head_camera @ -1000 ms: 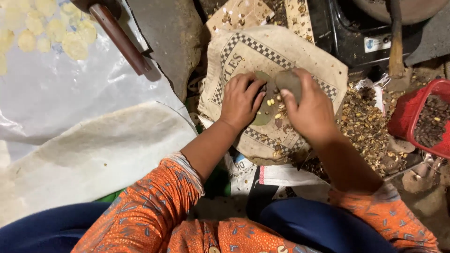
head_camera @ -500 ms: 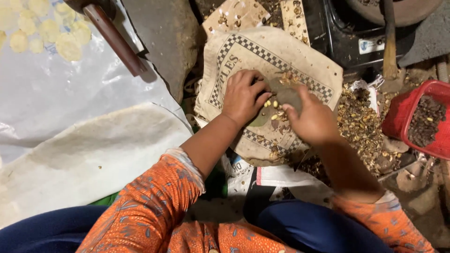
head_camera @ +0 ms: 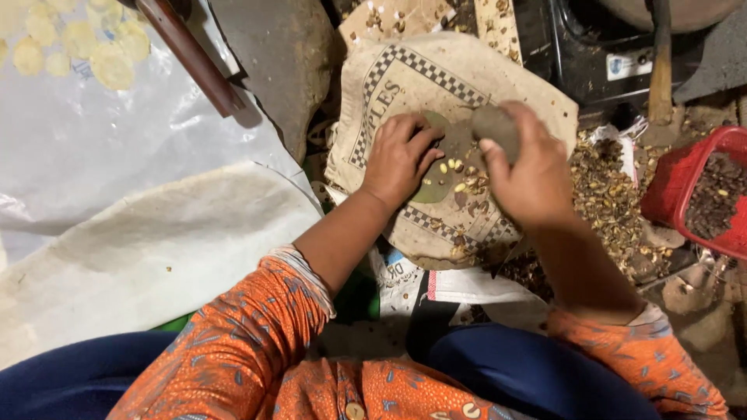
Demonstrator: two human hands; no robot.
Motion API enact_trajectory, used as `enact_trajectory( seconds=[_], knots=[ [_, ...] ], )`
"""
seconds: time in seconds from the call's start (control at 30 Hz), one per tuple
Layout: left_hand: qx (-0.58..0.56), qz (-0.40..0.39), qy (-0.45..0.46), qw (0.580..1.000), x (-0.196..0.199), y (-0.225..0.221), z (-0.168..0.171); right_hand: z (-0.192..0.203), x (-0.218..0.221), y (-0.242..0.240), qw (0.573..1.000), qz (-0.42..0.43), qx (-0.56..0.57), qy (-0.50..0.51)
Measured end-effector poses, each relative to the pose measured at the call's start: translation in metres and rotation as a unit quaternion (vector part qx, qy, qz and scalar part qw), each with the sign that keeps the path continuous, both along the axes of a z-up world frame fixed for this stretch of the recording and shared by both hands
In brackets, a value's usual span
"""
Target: Cracking nuts using a stone and mallet and sorting the kernels from the shells on a floor-level workspace.
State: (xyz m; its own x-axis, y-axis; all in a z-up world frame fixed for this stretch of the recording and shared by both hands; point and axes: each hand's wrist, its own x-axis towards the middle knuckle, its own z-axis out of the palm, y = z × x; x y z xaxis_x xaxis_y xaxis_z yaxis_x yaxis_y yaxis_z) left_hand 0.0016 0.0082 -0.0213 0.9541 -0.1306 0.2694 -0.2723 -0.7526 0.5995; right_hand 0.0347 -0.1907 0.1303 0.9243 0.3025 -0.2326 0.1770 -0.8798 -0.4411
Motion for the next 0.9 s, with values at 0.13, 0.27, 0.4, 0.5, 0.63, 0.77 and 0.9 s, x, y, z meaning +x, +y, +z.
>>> enact_trajectory(
  seconds=[0.13,0.27,0.4,0.5,0.63,0.77,0.9],
  knots=[
    [-0.026,-0.023,0.027,0.999,-0.003,0.005,0.018,-0.024,-0.007,-0.013,0.999,-0.025,-0.038,0.015],
    [-0.047,0.002,0.029,0.998,0.000,-0.004,0.017,-0.059,-0.026,-0.023,0.992,-0.008,-0.122,0.022],
    [-0.001,0.021,0.027,0.999,0.007,-0.022,0.020,-0.053,-0.029,-0.021,0.996,-0.016,-0.082,0.008],
    [0.008,0.018,0.027,0.999,0.007,-0.025,0.006,-0.017,-0.016,-0.009,0.997,-0.038,-0.044,0.059],
    [0.028,0.015,0.032,0.999,-0.004,-0.012,0.030,-0.013,-0.010,0.001,0.998,-0.040,0.013,0.038],
    [0.036,0.045,0.020,0.998,-0.010,-0.005,0.015,-0.036,-0.021,0.006,0.996,0.060,-0.052,-0.042],
    [0.008,0.030,0.010,0.999,-0.004,-0.006,0.015,-0.039,-0.011,-0.006,0.998,0.035,0.005,-0.053]
  ],
)
